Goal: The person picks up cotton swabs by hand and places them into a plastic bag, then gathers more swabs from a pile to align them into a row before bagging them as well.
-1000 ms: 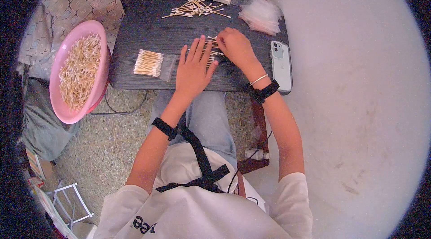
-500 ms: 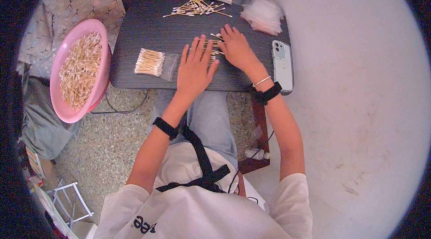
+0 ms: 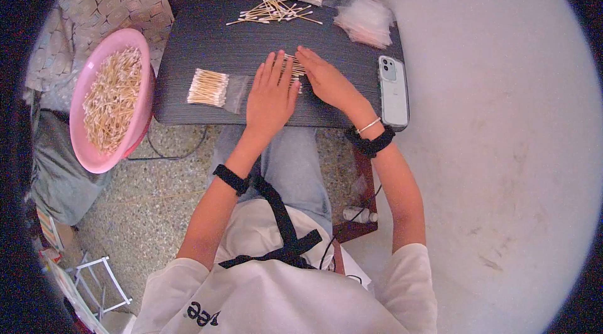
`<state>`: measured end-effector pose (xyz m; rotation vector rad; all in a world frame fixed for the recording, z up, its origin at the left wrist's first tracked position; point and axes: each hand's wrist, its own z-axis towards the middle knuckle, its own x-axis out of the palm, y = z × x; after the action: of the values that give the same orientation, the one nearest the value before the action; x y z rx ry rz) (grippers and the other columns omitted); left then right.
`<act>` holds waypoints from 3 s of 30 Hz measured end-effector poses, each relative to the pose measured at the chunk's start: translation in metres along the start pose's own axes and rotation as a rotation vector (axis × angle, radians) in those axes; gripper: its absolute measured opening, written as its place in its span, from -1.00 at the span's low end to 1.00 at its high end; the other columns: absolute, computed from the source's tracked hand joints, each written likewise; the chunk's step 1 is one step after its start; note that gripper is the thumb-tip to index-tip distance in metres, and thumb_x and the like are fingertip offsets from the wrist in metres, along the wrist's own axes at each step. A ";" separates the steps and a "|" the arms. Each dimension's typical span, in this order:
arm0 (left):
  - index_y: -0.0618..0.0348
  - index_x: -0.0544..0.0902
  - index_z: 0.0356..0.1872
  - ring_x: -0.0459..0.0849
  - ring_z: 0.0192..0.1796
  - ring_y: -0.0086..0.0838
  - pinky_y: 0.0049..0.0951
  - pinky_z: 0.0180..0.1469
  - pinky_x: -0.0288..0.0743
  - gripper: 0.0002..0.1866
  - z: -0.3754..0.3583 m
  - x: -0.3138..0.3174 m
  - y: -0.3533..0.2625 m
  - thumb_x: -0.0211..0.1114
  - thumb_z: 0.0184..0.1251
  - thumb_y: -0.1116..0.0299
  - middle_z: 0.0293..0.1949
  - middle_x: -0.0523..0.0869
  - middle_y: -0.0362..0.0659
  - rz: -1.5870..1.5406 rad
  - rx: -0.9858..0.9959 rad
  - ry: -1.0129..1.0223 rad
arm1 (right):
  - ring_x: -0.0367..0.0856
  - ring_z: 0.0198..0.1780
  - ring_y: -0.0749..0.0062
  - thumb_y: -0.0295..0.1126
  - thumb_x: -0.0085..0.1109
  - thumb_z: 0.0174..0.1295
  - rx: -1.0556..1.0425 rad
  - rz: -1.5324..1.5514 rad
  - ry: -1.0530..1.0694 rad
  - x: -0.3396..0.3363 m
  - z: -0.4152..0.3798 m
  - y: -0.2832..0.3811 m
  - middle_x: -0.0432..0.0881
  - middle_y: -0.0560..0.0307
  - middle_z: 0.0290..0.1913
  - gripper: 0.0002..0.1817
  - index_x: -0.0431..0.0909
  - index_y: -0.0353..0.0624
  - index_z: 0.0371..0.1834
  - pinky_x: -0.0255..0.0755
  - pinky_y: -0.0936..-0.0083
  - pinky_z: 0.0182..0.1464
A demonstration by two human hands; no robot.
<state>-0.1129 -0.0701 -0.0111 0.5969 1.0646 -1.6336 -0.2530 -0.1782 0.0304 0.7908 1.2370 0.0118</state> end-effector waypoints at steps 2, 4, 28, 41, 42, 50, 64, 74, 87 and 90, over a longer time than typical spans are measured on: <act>0.30 0.41 0.36 0.22 0.52 -0.09 -0.12 0.54 0.08 -0.47 0.000 0.000 0.001 0.02 0.53 0.16 0.44 0.33 0.10 0.004 -0.001 0.006 | 0.17 0.54 -0.03 -0.51 -0.17 0.47 -0.022 0.004 -0.009 0.002 -0.002 -0.002 0.25 -0.21 0.50 -0.54 0.30 -0.37 0.41 0.08 0.24 0.55; 0.30 0.41 0.36 0.23 0.52 -0.09 -0.12 0.53 0.08 -0.48 -0.001 0.000 0.001 0.02 0.53 0.17 0.45 0.33 0.10 -0.004 -0.004 0.016 | 0.17 0.54 -0.05 -0.51 -0.18 0.47 -0.045 -0.014 -0.029 0.006 -0.007 -0.004 0.24 -0.20 0.50 -0.54 0.30 -0.33 0.42 0.08 0.23 0.55; 0.43 0.33 0.35 0.29 0.47 0.01 -0.06 0.54 0.09 -0.54 0.000 -0.006 0.000 -0.03 0.50 0.42 0.39 0.33 0.23 -0.113 -0.085 -0.062 | 0.23 0.51 0.03 -0.39 -0.17 0.49 -0.015 -0.061 -0.312 0.043 -0.006 0.011 0.34 -0.04 0.47 -0.53 0.29 -0.20 0.45 -0.01 0.09 0.55; 0.45 0.33 0.33 0.28 0.47 0.06 -0.03 0.53 0.08 -0.53 -0.002 -0.007 0.003 0.01 0.46 0.45 0.37 0.37 0.24 -0.236 -0.115 -0.088 | 0.28 0.50 0.05 -0.51 -0.13 0.45 0.057 0.331 -0.460 0.036 -0.009 0.014 0.50 0.02 0.36 -0.58 0.47 -0.16 0.34 0.12 0.25 0.51; 0.45 0.33 0.33 0.27 0.47 0.06 -0.04 0.52 0.09 -0.53 -0.002 -0.008 0.003 0.01 0.48 0.43 0.38 0.36 0.24 -0.295 -0.142 -0.080 | 0.27 0.51 0.06 -0.52 -0.14 0.45 0.104 0.382 -0.498 0.036 -0.010 0.015 0.50 0.01 0.36 -0.58 0.47 -0.17 0.33 0.13 0.27 0.51; 0.33 0.31 0.42 0.30 0.49 -0.12 -0.25 0.50 0.11 -0.50 0.019 0.000 0.002 -0.07 0.60 0.27 0.43 0.37 0.11 -0.851 -0.403 -0.099 | 0.27 0.51 0.13 -0.51 -0.18 0.49 0.176 0.479 -0.612 0.049 0.001 0.020 0.48 -0.06 0.38 -0.60 0.46 -0.22 0.32 0.12 0.34 0.50; 0.38 0.33 0.40 0.25 0.52 -0.12 -0.17 0.54 0.05 -0.47 -0.013 -0.016 0.013 0.05 0.45 0.41 0.46 0.32 0.11 -0.454 -0.016 0.037 | 0.19 0.53 0.00 -0.37 -0.03 0.44 0.071 -0.036 -0.428 0.053 -0.032 0.046 0.26 -0.08 0.51 -0.49 0.30 -0.23 0.44 0.06 0.11 0.52; 0.32 0.29 0.44 0.17 0.56 -0.17 -0.14 0.56 0.01 -0.40 -0.029 -0.021 0.010 0.09 0.40 0.34 0.51 0.26 0.02 0.012 0.142 0.149 | 0.12 0.56 0.10 -0.18 -0.04 0.44 0.155 -0.458 -0.274 0.063 -0.053 0.055 0.16 -0.01 0.57 -0.39 0.23 -0.24 0.49 -0.05 0.07 0.55; 0.31 0.34 0.41 0.15 0.57 -0.18 -0.12 0.56 0.01 -0.43 -0.031 -0.023 0.007 0.09 0.43 0.30 0.51 0.26 0.00 0.047 0.134 0.156 | 0.11 0.57 0.12 -0.20 -0.07 0.44 0.164 -0.504 -0.285 0.065 -0.054 0.058 0.16 0.05 0.58 -0.42 0.27 -0.18 0.48 -0.02 0.05 0.55; 0.31 0.35 0.40 0.15 0.57 -0.20 -0.12 0.57 0.01 -0.45 -0.033 -0.025 0.008 0.10 0.43 0.32 0.51 0.26 0.00 0.035 0.145 0.175 | 0.10 0.57 0.12 -0.24 -0.04 0.42 0.158 -0.484 -0.271 0.063 -0.057 0.062 0.18 0.04 0.57 -0.43 0.28 -0.19 0.47 -0.02 0.07 0.55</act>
<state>-0.1012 -0.0295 -0.0098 0.8628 1.0607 -1.6605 -0.2539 -0.0760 0.0052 0.5869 1.1499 -0.5751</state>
